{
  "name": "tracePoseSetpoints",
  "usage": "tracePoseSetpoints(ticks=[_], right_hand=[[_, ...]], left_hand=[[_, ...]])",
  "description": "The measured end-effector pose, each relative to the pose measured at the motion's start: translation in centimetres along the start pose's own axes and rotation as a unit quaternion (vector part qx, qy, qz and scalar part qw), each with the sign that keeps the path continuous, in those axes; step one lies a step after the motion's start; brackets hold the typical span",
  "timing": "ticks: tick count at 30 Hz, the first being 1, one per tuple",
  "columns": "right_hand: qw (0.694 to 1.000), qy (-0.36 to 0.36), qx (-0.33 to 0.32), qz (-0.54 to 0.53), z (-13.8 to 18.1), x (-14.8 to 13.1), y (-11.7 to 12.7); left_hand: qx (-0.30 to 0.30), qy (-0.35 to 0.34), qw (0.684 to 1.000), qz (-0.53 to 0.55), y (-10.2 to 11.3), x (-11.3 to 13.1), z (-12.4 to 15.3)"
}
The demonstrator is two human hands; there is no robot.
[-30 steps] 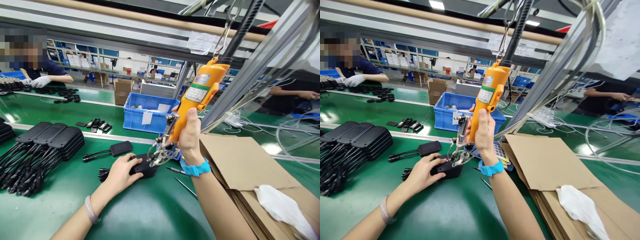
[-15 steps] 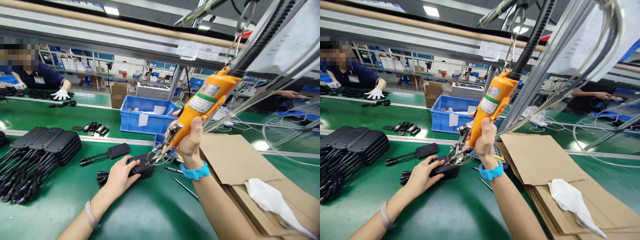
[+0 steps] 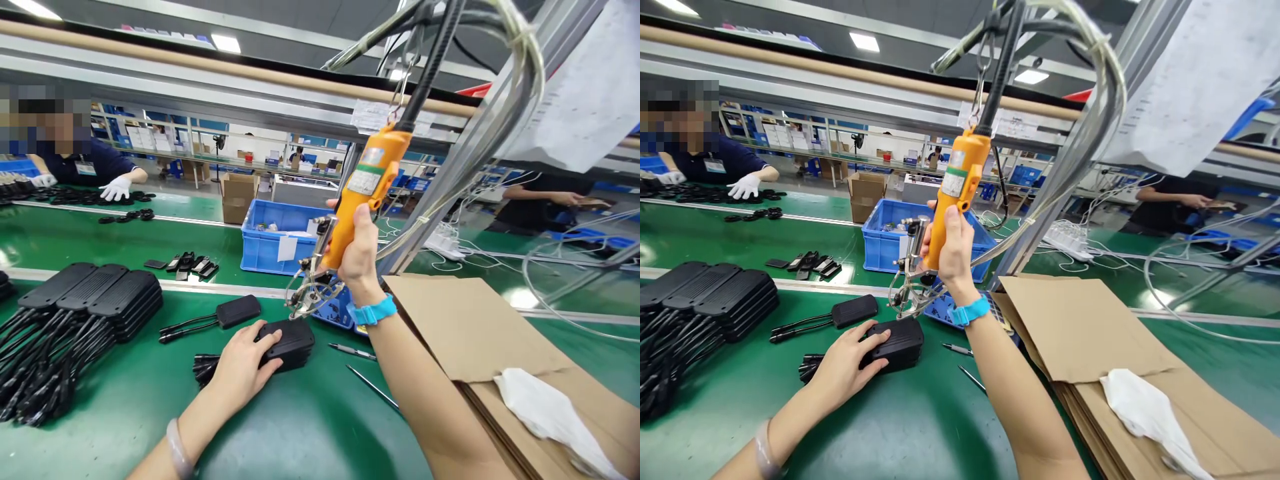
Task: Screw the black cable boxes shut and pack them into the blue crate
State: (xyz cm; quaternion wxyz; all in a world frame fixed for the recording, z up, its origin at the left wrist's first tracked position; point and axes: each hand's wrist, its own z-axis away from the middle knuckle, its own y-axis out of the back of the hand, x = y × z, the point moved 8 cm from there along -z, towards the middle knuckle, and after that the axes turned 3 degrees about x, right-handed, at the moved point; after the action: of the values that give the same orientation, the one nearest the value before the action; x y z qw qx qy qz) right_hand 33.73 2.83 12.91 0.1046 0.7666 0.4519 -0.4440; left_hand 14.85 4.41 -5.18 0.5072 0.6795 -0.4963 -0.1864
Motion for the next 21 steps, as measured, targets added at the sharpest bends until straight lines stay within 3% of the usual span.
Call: tracePoseSetpoints(ticks=[16, 21], right_hand=[[0.999, -0.042, -0.013, 0.0, 1.0, 3.8, 0.3], [0.999, -0.03, -0.005, -0.034, 2.2, 3.6, 1.0]], left_hand=[[0.001, 0.005, 0.999, 0.033, -0.2, -0.3, 0.0], [-0.015, 0.018, 0.999, 0.032, -0.3, -0.4, 0.0]])
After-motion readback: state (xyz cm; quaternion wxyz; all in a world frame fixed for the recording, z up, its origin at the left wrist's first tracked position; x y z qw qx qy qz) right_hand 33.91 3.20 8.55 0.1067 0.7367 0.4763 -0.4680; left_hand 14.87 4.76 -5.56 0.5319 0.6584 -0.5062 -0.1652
